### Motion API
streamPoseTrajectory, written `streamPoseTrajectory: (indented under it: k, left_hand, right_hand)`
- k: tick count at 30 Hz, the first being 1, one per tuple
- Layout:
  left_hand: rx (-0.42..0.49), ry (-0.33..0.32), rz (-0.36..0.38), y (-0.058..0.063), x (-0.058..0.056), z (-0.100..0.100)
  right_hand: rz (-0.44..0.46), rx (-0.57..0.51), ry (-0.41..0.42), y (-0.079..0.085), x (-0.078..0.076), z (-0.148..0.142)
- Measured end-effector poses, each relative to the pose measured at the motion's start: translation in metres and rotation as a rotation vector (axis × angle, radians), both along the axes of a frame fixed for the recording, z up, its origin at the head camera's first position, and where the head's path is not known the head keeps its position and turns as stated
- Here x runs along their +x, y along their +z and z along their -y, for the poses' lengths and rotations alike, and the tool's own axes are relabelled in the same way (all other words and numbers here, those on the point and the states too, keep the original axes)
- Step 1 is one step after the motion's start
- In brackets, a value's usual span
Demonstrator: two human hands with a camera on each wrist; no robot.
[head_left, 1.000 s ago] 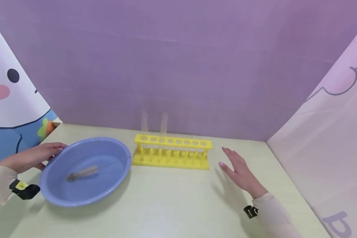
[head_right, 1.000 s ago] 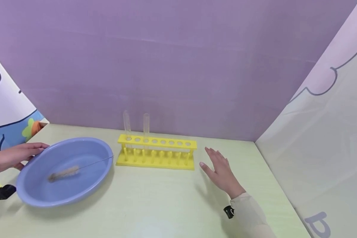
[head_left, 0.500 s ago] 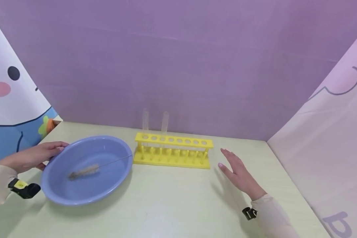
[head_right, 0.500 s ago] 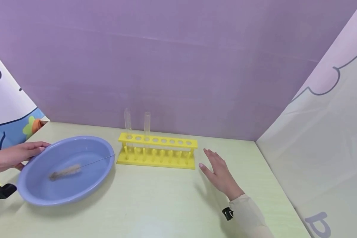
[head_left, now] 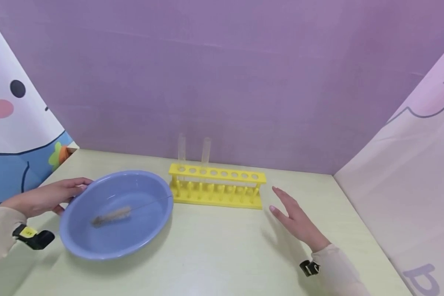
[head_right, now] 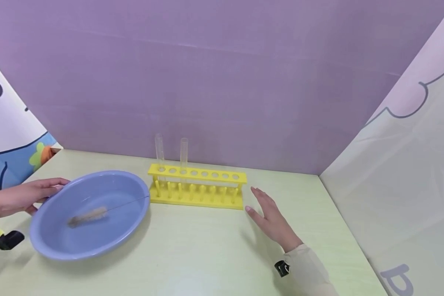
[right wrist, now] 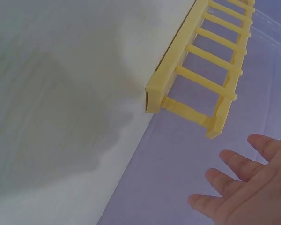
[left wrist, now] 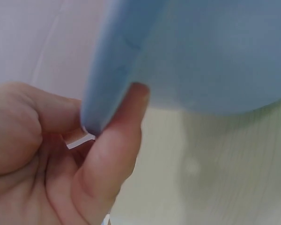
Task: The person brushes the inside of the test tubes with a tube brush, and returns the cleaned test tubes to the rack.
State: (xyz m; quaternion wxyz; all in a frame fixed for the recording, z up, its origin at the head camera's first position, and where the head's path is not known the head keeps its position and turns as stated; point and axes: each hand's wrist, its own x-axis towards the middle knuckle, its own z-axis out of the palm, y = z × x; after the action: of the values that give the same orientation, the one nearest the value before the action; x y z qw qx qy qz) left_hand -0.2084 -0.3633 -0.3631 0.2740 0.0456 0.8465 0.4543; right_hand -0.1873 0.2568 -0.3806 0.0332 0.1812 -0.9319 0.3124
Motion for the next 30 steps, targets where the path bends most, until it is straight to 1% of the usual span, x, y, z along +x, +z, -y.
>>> streamPoseTrajectory:
  k: [5,12,17,26,30]
  left_hand:
    - [0.017,-0.010,0.024,0.001,0.001,-0.006]
    - [0.084,-0.025,0.052,0.002,0.001,-0.017]
    - [0.109,-0.050,0.048,0.002,0.003,-0.029]
    - [0.133,-0.087,0.066,0.001,0.008,-0.053]
    - [0.162,-0.098,0.070,-0.001,0.009,-0.062]
  right_hand:
    - [0.012,-0.013,0.003,-0.001,0.001,0.000]
    - [0.033,-0.026,0.022,-0.001,0.000,0.001]
    - [0.039,-0.036,0.022,-0.002,0.002,0.003]
    - [0.055,-0.039,0.037,-0.003,0.007,0.007]
    - [0.072,-0.048,0.046,-0.002,0.010,0.009]
